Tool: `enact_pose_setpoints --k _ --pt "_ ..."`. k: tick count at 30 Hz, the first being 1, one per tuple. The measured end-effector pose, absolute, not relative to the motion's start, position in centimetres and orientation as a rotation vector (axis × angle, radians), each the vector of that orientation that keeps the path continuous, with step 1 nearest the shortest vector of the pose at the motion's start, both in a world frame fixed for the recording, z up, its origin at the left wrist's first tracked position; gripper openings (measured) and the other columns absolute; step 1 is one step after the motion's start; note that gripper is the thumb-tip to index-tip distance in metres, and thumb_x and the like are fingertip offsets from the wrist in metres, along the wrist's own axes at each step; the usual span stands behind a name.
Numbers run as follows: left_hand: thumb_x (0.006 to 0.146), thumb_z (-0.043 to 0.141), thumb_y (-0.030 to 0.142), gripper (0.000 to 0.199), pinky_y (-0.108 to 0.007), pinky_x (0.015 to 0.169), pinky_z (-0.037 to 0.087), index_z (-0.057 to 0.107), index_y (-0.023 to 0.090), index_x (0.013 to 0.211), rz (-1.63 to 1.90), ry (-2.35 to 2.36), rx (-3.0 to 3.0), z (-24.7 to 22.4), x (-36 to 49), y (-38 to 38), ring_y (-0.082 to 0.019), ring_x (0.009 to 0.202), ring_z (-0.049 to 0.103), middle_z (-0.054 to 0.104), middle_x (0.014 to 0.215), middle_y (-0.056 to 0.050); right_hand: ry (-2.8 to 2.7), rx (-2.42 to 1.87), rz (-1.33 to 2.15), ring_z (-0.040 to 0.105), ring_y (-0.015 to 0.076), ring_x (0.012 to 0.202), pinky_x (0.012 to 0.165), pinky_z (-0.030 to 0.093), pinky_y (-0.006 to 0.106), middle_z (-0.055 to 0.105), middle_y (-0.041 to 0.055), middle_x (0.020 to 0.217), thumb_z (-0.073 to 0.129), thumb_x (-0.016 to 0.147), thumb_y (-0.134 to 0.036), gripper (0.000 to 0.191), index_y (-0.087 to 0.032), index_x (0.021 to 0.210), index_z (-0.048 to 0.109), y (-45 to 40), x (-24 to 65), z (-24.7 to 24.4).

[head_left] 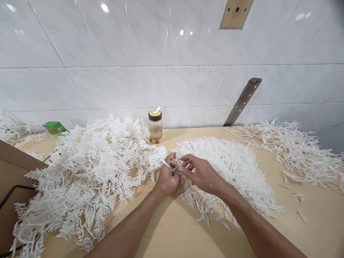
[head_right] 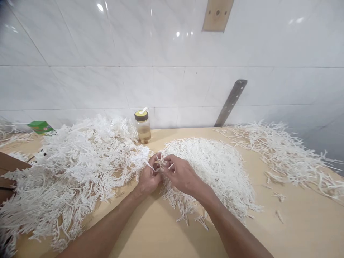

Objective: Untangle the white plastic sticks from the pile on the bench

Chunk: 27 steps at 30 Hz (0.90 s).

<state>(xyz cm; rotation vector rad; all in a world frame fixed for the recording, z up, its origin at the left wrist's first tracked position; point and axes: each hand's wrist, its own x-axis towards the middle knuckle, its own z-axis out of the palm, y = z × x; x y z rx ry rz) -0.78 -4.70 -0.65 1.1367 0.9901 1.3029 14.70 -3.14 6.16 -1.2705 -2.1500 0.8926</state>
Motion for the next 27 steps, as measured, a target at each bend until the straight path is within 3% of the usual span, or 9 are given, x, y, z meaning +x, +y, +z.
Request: enact_pose_setpoints --k 5,9,14,21,23,27 --pt "0.073 0.076 0.025 0.079 -0.036 0.087 0.050 0.039 0.028 0.142 1.347 0.788 1.136 -0.2 -0.1 -5.3 -0.019 0.096 0.059 0.058 0.107 -0.008 -2.244 -1.105 0.799 0.063 0.0206 0.088 0.073 0.049 0.035 0.065 0.0066 0.111 0.057 0.090 -0.037 0.033 -0.028 0.121 0.055 -4.1 13.8 6.3" --pt "0.073 0.075 0.025 0.088 -0.043 0.102 0.045 0.030 0.028 0.149 1.313 0.791 1.176 0.4 -0.1 -5.6 -0.027 0.116 0.055 0.057 0.123 -0.012 -2.206 -1.158 0.715 0.062 0.0190 0.083 0.070 0.047 0.032 0.067 0.0050 0.099 0.059 0.090 -0.035 0.017 -0.024 0.102 0.062 -4.2 13.3 5.3" --pt "0.075 0.073 0.021 0.098 -0.040 0.113 0.034 0.016 0.027 0.155 1.312 0.831 1.226 0.5 0.0 -5.6 -0.028 0.136 0.041 0.036 0.150 -0.016 -2.248 -1.046 0.692 0.058 0.0155 0.073 0.066 0.044 0.029 0.065 0.0032 0.086 0.056 0.092 -0.028 0.012 -0.021 0.086 0.063 -4.0 13.1 5.0" --pt "0.076 0.064 0.009 0.093 -0.042 0.115 0.032 0.017 0.027 0.155 1.323 0.845 1.384 0.3 -0.4 -5.4 -0.028 0.139 0.036 0.039 0.150 -0.014 -2.321 -0.954 0.681 0.056 0.0148 0.072 0.067 0.043 0.029 0.063 0.0023 0.083 0.055 0.092 -0.022 0.016 -0.020 0.077 0.059 -3.8 13.4 5.2" --pt "0.078 0.060 0.008 0.091 -0.043 0.111 0.037 0.017 0.029 0.155 1.298 0.881 1.454 0.3 -0.6 -5.5 -0.027 0.134 0.043 0.043 0.147 -0.013 -2.295 -0.973 0.660 0.054 0.0141 0.066 0.063 0.042 0.028 0.061 0.0013 0.077 0.052 0.093 -0.023 0.019 -0.020 0.076 0.057 -3.7 13.5 5.4" --pt "0.082 0.058 0.011 0.084 -0.041 0.089 0.055 0.018 0.030 0.154 1.222 0.951 1.555 0.7 -0.7 -5.8 -0.026 0.114 0.059 0.056 0.133 -0.014 -2.033 -1.108 0.680 0.051 0.0130 0.056 0.052 0.041 0.026 0.058 -0.0005 0.068 0.045 0.097 -0.036 0.025 -0.021 0.081 0.054 -3.4 14.2 6.2"
